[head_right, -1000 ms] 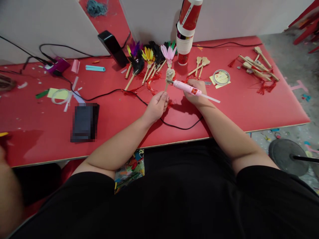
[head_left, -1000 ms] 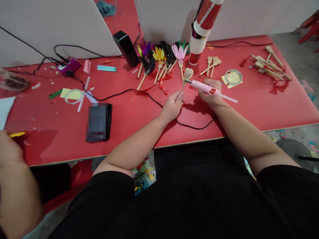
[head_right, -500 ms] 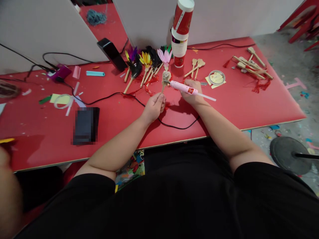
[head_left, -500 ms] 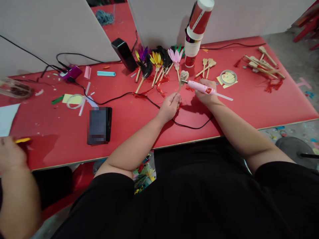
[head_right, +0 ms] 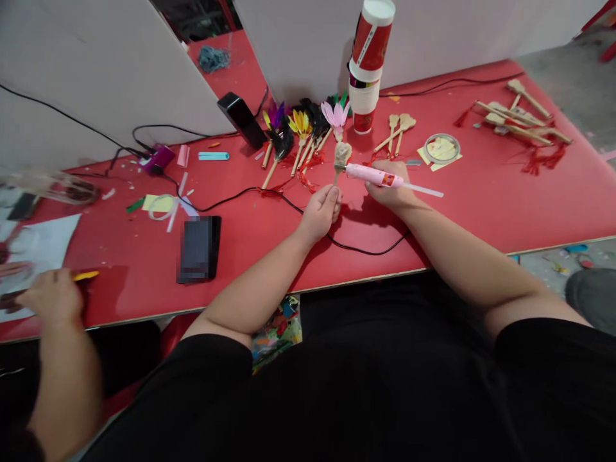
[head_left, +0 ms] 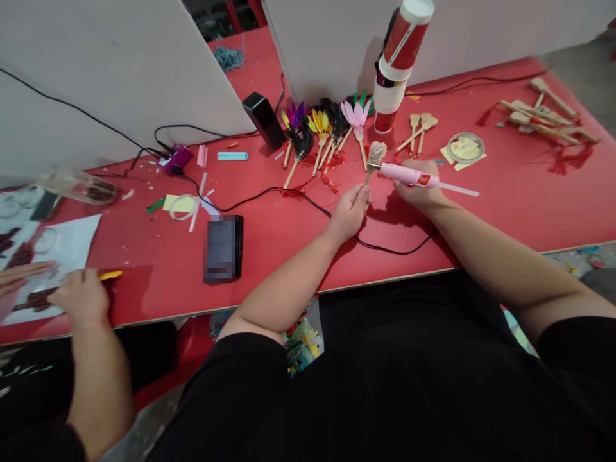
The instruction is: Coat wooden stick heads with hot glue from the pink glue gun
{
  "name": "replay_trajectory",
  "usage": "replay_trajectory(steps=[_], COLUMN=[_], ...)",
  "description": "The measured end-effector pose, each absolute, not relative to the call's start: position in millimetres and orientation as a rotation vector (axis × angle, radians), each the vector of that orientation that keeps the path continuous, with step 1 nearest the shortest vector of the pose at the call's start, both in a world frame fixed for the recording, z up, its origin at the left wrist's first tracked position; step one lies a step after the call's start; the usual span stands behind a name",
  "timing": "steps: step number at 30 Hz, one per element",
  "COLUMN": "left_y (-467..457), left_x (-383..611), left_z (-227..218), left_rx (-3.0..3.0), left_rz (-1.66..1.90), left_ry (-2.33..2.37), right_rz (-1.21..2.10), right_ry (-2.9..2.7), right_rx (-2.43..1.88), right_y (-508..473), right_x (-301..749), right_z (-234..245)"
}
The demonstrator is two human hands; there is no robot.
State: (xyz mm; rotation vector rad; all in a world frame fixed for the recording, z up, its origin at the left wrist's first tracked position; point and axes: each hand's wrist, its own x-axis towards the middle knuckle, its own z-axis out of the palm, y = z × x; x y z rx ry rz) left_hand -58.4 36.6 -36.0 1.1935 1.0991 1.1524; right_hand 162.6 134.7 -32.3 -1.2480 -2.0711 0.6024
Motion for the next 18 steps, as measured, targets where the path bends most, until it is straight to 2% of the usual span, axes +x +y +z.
replay_trajectory(steps=[18], left_y=[26.6], left_x=[-53.0], left_z=[-37.0], left_rx=[1.191], left_rz=[1.208], left_ry=[1.067], right_rz=[0.533], right_ry=[-1.977], right_rx=[-1.362], right_y=[139.3], right_x=[158.8], right_z=[-30.3])
